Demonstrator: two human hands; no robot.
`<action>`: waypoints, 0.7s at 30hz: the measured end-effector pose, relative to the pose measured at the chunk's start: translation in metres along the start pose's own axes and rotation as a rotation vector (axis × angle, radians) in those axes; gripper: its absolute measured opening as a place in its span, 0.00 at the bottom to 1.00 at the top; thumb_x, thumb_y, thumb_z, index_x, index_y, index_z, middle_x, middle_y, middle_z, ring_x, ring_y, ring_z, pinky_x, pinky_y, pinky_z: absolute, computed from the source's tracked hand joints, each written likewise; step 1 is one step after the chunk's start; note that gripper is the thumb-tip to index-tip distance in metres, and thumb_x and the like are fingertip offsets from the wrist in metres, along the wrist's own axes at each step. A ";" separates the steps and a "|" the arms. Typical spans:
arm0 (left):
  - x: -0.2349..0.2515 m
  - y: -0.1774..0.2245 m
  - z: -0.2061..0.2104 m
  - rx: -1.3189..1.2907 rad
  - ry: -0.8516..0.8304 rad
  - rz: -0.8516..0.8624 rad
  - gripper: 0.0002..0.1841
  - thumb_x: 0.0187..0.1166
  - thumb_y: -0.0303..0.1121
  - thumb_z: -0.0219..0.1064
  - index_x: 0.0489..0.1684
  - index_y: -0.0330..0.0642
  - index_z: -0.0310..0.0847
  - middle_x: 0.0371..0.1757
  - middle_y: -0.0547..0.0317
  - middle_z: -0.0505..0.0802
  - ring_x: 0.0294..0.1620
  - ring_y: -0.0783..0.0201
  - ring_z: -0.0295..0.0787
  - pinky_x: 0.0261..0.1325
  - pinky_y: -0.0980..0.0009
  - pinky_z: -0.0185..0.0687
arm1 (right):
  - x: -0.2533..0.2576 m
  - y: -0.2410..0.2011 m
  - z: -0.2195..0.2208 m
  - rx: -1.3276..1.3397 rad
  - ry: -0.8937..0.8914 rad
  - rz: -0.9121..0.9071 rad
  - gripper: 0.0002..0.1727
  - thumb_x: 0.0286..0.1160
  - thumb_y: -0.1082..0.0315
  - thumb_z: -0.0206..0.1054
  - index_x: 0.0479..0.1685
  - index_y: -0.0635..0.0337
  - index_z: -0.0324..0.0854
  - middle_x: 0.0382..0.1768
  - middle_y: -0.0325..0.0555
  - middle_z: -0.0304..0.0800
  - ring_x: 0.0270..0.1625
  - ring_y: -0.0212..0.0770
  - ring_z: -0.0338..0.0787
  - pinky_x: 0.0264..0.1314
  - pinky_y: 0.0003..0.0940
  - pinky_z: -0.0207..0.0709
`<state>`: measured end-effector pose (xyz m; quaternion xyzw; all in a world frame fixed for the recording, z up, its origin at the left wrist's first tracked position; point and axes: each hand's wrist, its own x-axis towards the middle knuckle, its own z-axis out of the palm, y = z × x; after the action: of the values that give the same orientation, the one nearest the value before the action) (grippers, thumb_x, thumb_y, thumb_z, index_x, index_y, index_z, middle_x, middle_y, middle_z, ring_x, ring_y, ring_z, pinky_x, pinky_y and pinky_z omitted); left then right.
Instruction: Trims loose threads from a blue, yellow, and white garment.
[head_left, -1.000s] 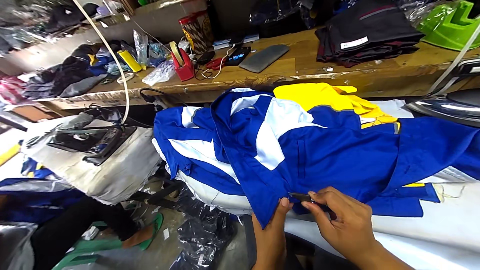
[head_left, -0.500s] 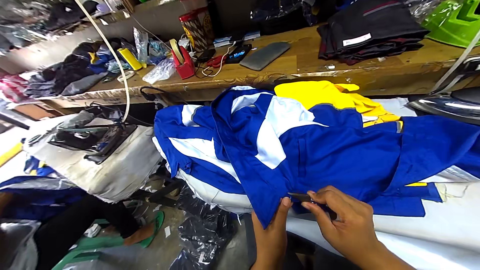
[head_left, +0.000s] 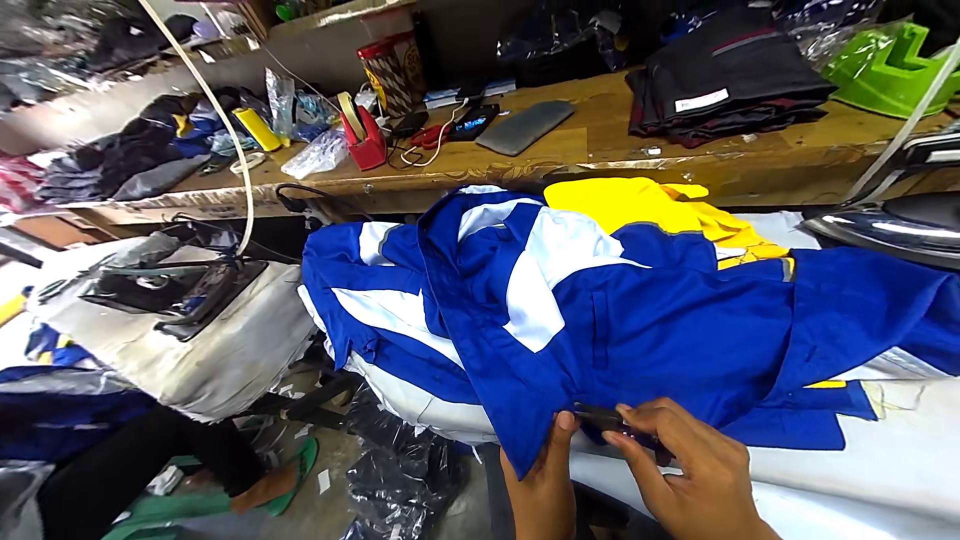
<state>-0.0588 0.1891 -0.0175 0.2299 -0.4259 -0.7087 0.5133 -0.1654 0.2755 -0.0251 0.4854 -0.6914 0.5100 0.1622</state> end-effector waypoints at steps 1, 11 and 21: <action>0.000 -0.001 0.000 0.011 -0.001 0.016 0.07 0.73 0.20 0.72 0.45 0.36 0.86 0.40 0.59 0.97 0.43 0.67 0.96 0.57 0.67 0.92 | 0.000 -0.001 0.001 0.026 -0.005 0.024 0.18 0.84 0.51 0.65 0.40 0.57 0.88 0.33 0.41 0.90 0.36 0.26 0.86 0.34 0.16 0.75; -0.003 0.005 -0.003 -0.054 -0.003 -0.067 0.07 0.74 0.18 0.69 0.46 0.32 0.85 0.40 0.54 0.97 0.42 0.63 0.97 0.56 0.65 0.93 | 0.015 -0.018 -0.006 0.736 -0.079 0.455 0.05 0.75 0.67 0.72 0.44 0.54 0.83 0.32 0.27 0.90 0.28 0.17 0.83 0.28 0.10 0.77; 0.004 0.037 -0.011 -0.080 -0.022 -0.220 0.09 0.80 0.26 0.61 0.36 0.38 0.88 0.34 0.59 0.92 0.34 0.72 0.89 0.40 0.77 0.85 | 0.010 -0.016 0.007 0.475 -0.106 0.148 0.25 0.60 0.56 0.82 0.54 0.59 0.84 0.31 0.29 0.79 0.30 0.13 0.71 0.31 0.06 0.66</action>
<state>-0.0320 0.1772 0.0085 0.2467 -0.3748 -0.7797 0.4366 -0.1551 0.2640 -0.0123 0.4842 -0.5932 0.6424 -0.0307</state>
